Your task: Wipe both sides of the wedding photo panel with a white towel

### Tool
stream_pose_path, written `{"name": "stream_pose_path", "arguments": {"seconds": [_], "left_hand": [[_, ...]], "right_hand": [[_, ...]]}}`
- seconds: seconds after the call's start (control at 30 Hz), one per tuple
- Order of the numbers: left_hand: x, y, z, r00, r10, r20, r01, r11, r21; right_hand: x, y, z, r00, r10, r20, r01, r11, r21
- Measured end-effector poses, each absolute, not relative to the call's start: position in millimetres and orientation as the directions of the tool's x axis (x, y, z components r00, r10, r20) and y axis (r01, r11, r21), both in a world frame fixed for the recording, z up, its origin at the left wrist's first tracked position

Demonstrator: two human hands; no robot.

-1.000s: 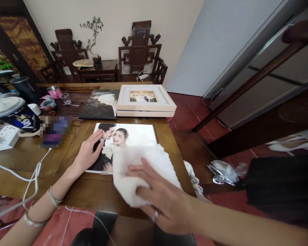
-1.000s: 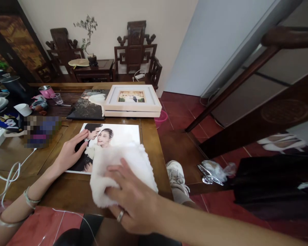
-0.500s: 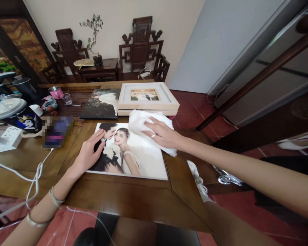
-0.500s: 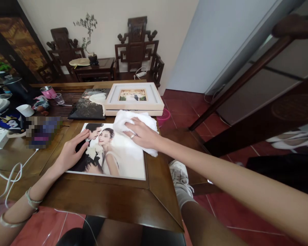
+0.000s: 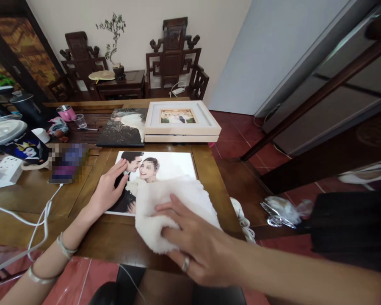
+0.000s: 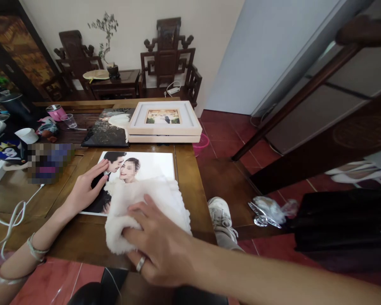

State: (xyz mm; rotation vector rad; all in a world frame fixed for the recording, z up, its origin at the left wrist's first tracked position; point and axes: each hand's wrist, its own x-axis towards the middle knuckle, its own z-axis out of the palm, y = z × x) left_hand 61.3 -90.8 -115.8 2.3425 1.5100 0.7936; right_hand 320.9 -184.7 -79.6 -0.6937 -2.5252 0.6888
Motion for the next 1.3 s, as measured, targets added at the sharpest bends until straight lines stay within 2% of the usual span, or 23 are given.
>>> {"name": "stream_pose_path", "arguments": {"seconds": [0.17, 0.3, 0.47, 0.57, 0.7, 0.77, 0.87, 1.03, 1.17, 1.23, 1.3], "left_hand": [[61, -91, -115, 0.315, 0.891, 0.328, 0.762, -0.443, 0.472], [61, -92, -114, 0.315, 0.889, 0.332, 0.756, -0.446, 0.479], [61, -92, -114, 0.312, 0.892, 0.328, 0.755, -0.442, 0.484], [61, -92, -114, 0.309, 0.893, 0.327, 0.755, -0.440, 0.487], [61, -91, -115, 0.318, 0.897, 0.307, 0.757, -0.435, 0.487], [60, -91, -115, 0.323, 0.900, 0.294, 0.758, -0.432, 0.488], [59, -91, -116, 0.337, 0.900, 0.277, 0.757, -0.434, 0.488], [58, -90, -119, 0.357, 0.895, 0.268, 0.756, -0.445, 0.480], [57, -89, -120, 0.359, 0.893, 0.271, 0.754, -0.449, 0.480], [57, -89, -119, 0.359, 0.891, 0.277, 0.750, -0.453, 0.483], [57, -90, -119, 0.358, 0.890, 0.281, 0.745, -0.454, 0.489]], "right_hand": [[327, -111, -82, -0.702, 0.697, 0.149, 0.534, 0.653, -0.538], [330, -58, -80, -0.668, 0.717, 0.200, 0.601, 0.678, -0.423], [317, -66, -80, -0.604, 0.777, 0.177, 0.685, 0.619, -0.383], [305, -113, -82, -0.662, 0.731, 0.167, 0.625, 0.661, -0.416], [292, -175, -83, -0.801, 0.551, 0.236, 0.414, 0.793, -0.446], [289, -183, -82, -0.827, 0.505, 0.249, 0.366, 0.818, -0.445], [288, -162, -81, -0.813, 0.526, 0.250, 0.397, 0.815, -0.423], [289, -86, -79, -0.734, 0.640, 0.227, 0.512, 0.742, -0.432], [285, -51, -79, -0.676, 0.705, 0.214, 0.601, 0.696, -0.393], [282, -55, -78, -0.690, 0.708, 0.151, 0.629, 0.689, -0.360], [279, -72, -77, -0.736, 0.669, 0.105, 0.610, 0.723, -0.324]]}}
